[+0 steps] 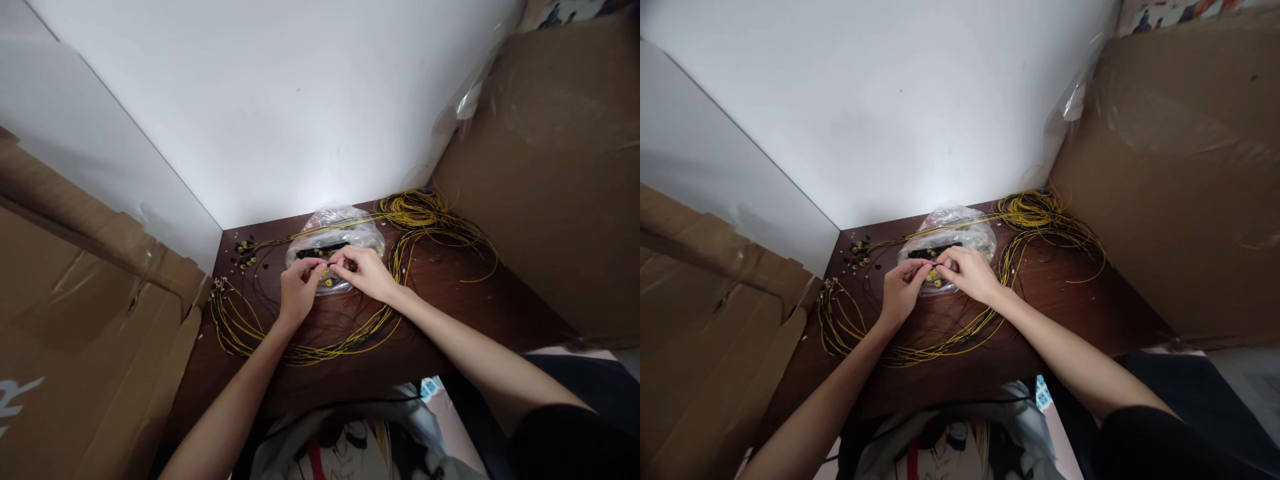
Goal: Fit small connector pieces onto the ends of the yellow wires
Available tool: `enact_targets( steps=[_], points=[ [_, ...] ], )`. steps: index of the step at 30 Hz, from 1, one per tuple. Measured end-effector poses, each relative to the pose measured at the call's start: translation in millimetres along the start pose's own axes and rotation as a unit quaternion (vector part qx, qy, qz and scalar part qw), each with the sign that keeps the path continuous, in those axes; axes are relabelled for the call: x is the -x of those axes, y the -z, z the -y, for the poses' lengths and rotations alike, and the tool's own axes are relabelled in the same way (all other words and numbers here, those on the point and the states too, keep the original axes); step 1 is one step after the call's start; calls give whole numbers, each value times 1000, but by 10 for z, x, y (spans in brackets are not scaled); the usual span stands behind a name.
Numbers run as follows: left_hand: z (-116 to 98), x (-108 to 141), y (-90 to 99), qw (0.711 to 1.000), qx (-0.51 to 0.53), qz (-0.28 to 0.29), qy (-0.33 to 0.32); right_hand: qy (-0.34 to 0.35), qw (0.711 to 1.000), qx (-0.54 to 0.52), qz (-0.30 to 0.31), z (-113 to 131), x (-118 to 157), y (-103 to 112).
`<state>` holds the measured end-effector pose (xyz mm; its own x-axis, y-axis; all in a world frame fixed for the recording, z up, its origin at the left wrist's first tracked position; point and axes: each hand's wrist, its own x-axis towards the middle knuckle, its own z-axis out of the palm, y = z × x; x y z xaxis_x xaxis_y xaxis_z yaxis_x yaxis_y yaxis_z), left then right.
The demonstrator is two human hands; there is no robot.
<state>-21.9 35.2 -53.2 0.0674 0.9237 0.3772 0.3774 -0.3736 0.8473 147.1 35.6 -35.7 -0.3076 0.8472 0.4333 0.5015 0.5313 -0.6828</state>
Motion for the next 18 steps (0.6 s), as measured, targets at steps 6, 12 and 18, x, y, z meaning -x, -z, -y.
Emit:
enact_targets(
  steps=[6,12,18],
  points=[
    [-72,-34,22,999,39,-36,12,-5,1000,7,1,3,1,8],
    [-79,-56,31,996,72,-46,31,-6,1000,13,2,18,-1,18],
    [-73,-73,29,989,118,-48,72,-5,1000,13,1,18,-6,24]
  ],
)
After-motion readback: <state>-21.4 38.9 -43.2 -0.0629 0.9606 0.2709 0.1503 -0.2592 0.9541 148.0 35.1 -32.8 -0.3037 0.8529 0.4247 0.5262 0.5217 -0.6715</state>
